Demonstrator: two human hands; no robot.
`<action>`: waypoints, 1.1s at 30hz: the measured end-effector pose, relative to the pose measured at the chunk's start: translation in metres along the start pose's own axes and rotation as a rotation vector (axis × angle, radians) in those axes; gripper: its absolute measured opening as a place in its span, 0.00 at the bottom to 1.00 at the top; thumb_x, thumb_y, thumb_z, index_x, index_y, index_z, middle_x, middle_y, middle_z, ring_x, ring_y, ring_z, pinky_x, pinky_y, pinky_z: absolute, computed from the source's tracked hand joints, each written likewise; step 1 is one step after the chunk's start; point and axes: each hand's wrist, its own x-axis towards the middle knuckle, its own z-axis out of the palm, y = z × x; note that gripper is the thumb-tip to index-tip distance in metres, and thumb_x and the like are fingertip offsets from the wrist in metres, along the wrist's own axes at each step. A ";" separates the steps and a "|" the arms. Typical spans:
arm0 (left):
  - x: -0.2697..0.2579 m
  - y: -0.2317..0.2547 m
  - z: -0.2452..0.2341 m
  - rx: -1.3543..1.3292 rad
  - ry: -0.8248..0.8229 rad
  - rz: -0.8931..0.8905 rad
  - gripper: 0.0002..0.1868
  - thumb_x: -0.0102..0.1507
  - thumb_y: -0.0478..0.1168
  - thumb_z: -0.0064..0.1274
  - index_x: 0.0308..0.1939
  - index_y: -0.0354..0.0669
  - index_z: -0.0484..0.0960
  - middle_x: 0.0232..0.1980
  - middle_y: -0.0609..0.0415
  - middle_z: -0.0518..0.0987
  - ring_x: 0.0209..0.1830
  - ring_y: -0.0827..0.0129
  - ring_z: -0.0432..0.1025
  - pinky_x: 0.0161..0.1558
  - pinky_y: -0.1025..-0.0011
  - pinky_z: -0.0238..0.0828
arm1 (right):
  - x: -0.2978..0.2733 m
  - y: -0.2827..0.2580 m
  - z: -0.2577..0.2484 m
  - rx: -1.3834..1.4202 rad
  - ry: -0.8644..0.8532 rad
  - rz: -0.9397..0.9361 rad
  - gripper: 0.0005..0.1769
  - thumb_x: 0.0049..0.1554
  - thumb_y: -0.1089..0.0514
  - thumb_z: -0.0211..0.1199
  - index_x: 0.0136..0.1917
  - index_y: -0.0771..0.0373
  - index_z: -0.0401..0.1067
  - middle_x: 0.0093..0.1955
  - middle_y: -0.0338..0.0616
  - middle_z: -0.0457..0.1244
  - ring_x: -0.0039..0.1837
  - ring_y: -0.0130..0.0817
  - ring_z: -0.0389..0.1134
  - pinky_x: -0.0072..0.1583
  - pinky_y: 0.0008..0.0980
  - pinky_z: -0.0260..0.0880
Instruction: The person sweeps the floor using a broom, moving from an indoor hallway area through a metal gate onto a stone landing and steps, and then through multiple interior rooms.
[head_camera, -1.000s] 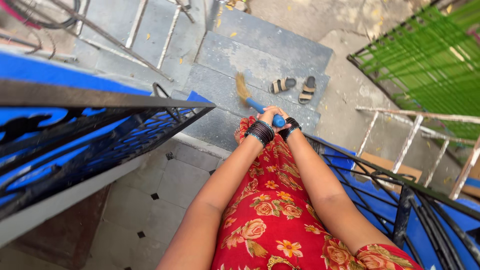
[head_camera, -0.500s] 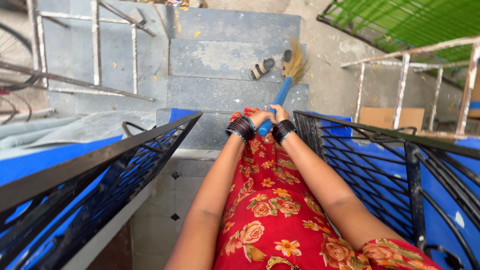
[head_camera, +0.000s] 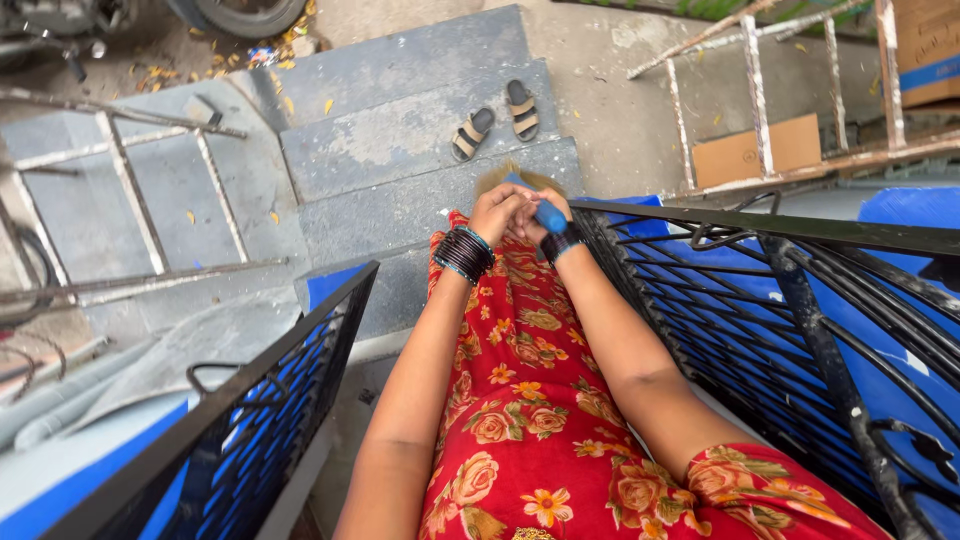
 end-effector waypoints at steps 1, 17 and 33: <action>0.004 -0.007 -0.001 0.052 0.043 -0.055 0.17 0.69 0.46 0.49 0.56 0.40 0.81 0.30 0.57 0.78 0.23 0.73 0.74 0.26 0.74 0.72 | -0.011 -0.001 -0.004 0.132 0.083 -0.009 0.16 0.56 0.59 0.56 0.53 0.73 0.65 0.37 0.48 0.62 0.34 0.34 0.65 0.36 0.29 0.71; 0.070 -0.078 -0.039 0.315 0.108 -0.135 0.16 0.66 0.40 0.53 0.58 0.43 0.79 0.47 0.53 0.83 0.40 0.70 0.76 0.38 0.71 0.73 | -0.008 -0.001 -0.018 0.178 0.251 -0.138 0.15 0.57 0.58 0.62 0.52 0.68 0.63 0.41 0.43 0.63 0.39 0.26 0.66 0.41 0.22 0.72; 0.331 -0.084 -0.056 0.768 -0.497 -0.130 0.35 0.50 0.17 0.42 0.57 0.47 0.82 0.52 0.51 0.77 0.30 0.67 0.74 0.31 0.70 0.74 | 0.139 -0.057 -0.064 0.196 0.561 -0.676 0.11 0.52 0.49 0.59 0.44 0.57 0.67 0.33 0.43 0.62 0.32 0.36 0.66 0.35 0.36 0.71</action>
